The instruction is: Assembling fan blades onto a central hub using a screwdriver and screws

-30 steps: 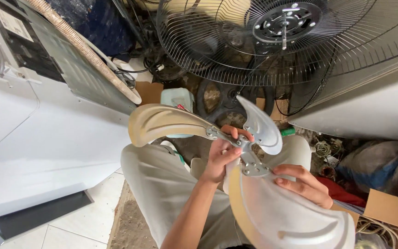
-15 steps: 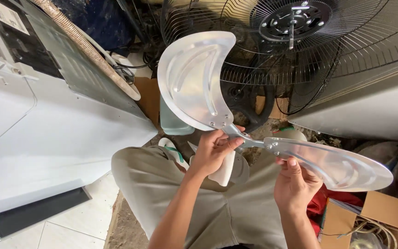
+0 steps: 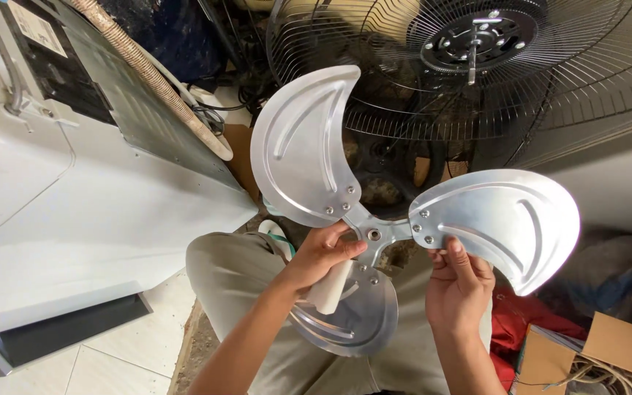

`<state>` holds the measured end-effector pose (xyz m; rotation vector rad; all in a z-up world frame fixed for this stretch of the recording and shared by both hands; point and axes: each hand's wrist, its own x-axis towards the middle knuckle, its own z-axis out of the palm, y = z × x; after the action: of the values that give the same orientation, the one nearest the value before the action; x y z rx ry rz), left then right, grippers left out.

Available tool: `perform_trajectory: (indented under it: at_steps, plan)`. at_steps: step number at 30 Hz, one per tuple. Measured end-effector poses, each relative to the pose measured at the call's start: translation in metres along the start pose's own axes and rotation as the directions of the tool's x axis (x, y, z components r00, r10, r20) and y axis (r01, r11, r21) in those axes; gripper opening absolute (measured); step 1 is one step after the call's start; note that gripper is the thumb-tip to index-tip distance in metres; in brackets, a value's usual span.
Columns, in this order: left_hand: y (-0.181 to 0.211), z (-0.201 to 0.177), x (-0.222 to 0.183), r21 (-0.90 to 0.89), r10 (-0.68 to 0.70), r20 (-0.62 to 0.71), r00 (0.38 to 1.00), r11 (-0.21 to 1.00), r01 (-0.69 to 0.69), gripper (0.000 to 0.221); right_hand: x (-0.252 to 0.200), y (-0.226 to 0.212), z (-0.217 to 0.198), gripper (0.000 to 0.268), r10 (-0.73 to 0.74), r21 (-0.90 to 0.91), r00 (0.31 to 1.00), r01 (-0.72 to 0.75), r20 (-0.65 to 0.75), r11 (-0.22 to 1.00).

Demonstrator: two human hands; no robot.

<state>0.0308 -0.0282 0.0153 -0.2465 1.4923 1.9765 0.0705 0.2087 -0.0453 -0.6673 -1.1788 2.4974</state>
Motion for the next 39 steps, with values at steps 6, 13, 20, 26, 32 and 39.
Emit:
perform_trajectory:
  at_steps: [6,13,20,26,32,39]
  plan:
    - [-0.028,-0.019,0.031,0.033,-0.114,0.095,0.989,0.993,0.111,0.072,0.006,0.008,0.009,0.01,0.129,-0.069,0.991,-0.127,0.02,0.989]
    - [-0.042,-0.012,0.027,-0.092,0.199,0.168,0.966,0.978,-0.186,0.037,0.02,0.03,0.002,0.033,0.097,0.013,0.994,-0.097,0.041,0.995]
    - [-0.05,-0.013,0.027,-0.281,-0.036,0.066,0.997,0.958,0.053,0.036,0.026,0.046,0.007,0.025,0.313,-0.074,0.949,-0.31,0.042,0.948]
    - [-0.089,-0.035,0.041,-0.259,0.076,-0.068,0.995,0.962,-0.091,0.049,0.037,0.059,0.012,0.018,0.613,-0.196,0.774,-0.583,0.162,0.788]
    - [-0.062,-0.058,0.021,-0.234,-0.021,-0.231,0.973,0.972,-0.034,0.049,0.076,0.089,-0.028,0.035,0.969,-0.922,0.079,-0.299,0.234,0.247]
    - [-0.101,-0.102,0.041,-0.158,-0.162,-0.309,0.937,0.98,0.117,0.048,0.128,0.055,0.088,0.021,0.968,-0.974,-0.112,-0.028,0.225,0.224]
